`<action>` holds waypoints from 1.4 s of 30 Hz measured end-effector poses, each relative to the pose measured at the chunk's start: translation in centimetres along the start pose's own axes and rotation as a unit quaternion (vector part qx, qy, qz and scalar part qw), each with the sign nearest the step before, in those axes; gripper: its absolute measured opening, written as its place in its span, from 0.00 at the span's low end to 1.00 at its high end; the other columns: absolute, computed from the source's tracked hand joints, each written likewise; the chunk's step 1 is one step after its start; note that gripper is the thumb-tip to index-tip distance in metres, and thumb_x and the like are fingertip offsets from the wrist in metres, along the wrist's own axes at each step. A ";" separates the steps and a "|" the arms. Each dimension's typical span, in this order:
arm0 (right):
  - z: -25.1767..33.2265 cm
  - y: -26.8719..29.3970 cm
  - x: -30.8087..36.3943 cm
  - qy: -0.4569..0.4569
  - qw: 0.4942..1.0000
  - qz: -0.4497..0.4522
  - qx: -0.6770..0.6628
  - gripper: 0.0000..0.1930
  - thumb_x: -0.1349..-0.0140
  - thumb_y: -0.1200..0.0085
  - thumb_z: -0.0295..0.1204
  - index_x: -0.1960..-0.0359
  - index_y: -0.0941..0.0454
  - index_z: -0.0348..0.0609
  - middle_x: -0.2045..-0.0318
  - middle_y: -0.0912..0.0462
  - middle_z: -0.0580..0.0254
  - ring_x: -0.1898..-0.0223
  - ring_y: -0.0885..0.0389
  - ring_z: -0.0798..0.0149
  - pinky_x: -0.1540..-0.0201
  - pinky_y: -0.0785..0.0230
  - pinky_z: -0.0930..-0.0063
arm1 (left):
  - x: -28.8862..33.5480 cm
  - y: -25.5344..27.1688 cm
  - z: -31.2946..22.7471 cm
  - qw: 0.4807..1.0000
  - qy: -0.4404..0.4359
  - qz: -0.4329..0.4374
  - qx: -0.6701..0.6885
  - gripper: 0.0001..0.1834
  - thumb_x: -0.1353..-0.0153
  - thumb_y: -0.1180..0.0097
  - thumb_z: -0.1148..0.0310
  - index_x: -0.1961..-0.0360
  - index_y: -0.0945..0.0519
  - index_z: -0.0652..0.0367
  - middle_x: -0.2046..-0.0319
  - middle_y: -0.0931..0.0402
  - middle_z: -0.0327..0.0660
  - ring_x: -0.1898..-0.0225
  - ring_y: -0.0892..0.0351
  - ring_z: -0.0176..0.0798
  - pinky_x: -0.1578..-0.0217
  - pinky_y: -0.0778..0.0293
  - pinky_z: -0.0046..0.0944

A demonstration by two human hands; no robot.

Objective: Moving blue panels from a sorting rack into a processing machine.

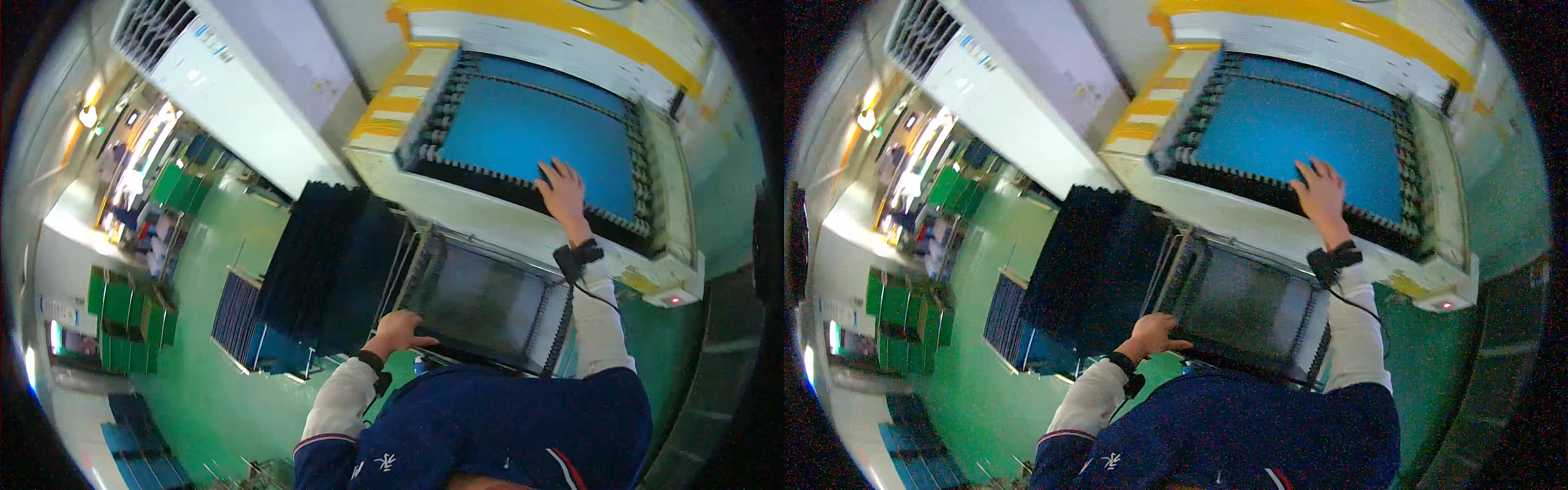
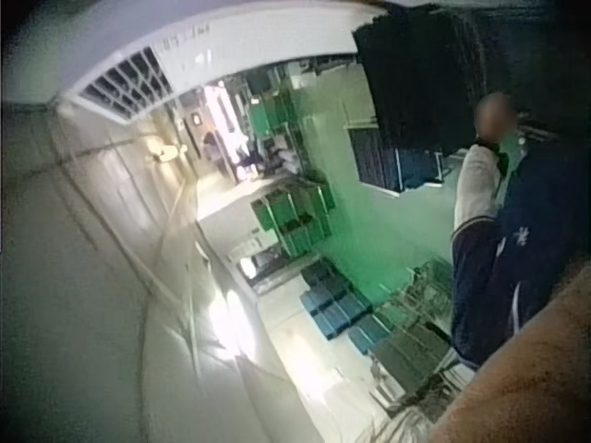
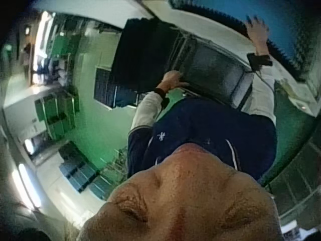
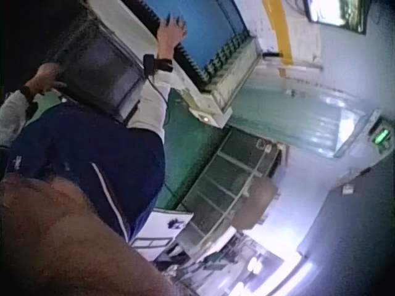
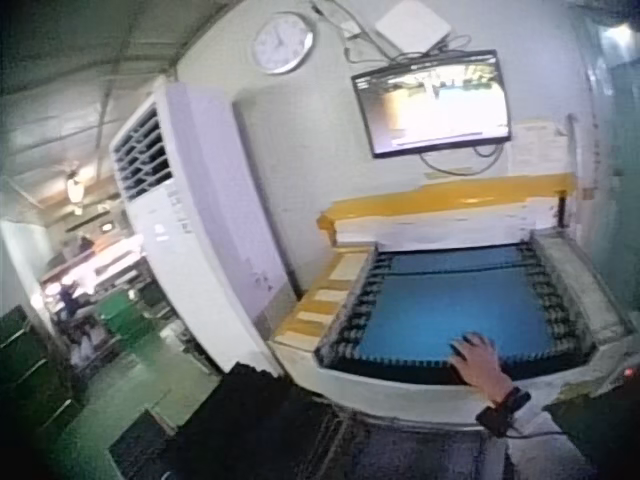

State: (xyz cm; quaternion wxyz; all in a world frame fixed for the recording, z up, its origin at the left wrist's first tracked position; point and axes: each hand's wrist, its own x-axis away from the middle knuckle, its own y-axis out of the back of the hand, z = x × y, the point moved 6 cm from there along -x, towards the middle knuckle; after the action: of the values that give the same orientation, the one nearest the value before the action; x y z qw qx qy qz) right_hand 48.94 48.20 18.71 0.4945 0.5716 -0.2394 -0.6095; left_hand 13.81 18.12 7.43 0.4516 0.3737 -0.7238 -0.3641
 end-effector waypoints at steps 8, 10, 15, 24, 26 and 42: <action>-1.8 -0.9 -0.3 0.016 0.998 0.039 0.042 0.22 0.31 0.46 0.43 0.35 0.25 0.62 0.33 0.28 0.58 0.33 0.31 0.47 0.34 0.36 0.50 | 0.4 -0.6 1.1 0.998 -0.025 -0.053 0.028 0.45 0.52 0.42 0.24 0.61 0.15 0.62 0.66 0.17 0.51 0.59 0.19 0.60 0.60 0.23 0.55; -2.0 -1.4 -0.6 -0.005 0.995 0.067 0.069 0.23 0.29 0.49 0.45 0.33 0.28 0.63 0.31 0.31 0.59 0.31 0.34 0.47 0.31 0.41 0.47 | 0.6 -0.6 0.9 0.999 -0.014 -0.027 0.020 0.45 0.53 0.42 0.23 0.62 0.15 0.61 0.67 0.17 0.51 0.60 0.18 0.60 0.61 0.23 0.55; -2.2 -2.4 -1.6 0.011 0.996 0.072 0.048 0.24 0.29 0.49 0.47 0.34 0.27 0.59 0.32 0.30 0.56 0.32 0.34 0.47 0.31 0.42 0.48 | 1.1 -1.4 1.2 1.000 -0.006 -0.022 0.020 0.45 0.52 0.45 0.22 0.65 0.14 0.61 0.67 0.17 0.51 0.59 0.18 0.59 0.60 0.23 0.55; 1.6 -0.5 5.4 0.163 0.980 0.004 -0.114 0.19 0.30 0.46 0.36 0.43 0.21 0.40 0.46 0.18 0.48 0.43 0.23 0.46 0.38 0.34 0.54 | 0.6 -2.2 1.7 0.998 -0.032 -0.049 0.024 0.45 0.53 0.46 0.21 0.68 0.14 0.60 0.68 0.16 0.51 0.61 0.17 0.58 0.61 0.23 0.53; 2.4 -1.4 11.1 0.154 0.975 0.012 -0.161 0.15 0.30 0.46 0.33 0.47 0.19 0.39 0.49 0.16 0.49 0.47 0.20 0.50 0.41 0.32 0.58 | -0.5 -2.9 2.0 0.997 -0.047 -0.057 0.012 0.45 0.53 0.46 0.21 0.70 0.14 0.61 0.70 0.16 0.51 0.63 0.17 0.59 0.62 0.23 0.54; 14.3 -7.6 36.2 -0.043 0.806 0.500 -0.315 0.20 0.36 0.38 0.42 0.55 0.15 0.35 0.62 0.13 0.48 0.59 0.15 0.53 0.54 0.26 0.62 | 0.3 -2.6 1.8 0.996 -0.072 -0.054 0.018 0.46 0.53 0.47 0.20 0.67 0.13 0.60 0.67 0.16 0.49 0.59 0.19 0.58 0.58 0.23 0.52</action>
State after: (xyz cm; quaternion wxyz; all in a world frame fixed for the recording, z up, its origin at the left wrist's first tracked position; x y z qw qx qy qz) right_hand 38.29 15.59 -1.13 0.8728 0.1591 -0.3075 -0.3440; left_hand 12.59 16.97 4.69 0.3712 0.3925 -0.7397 -0.4011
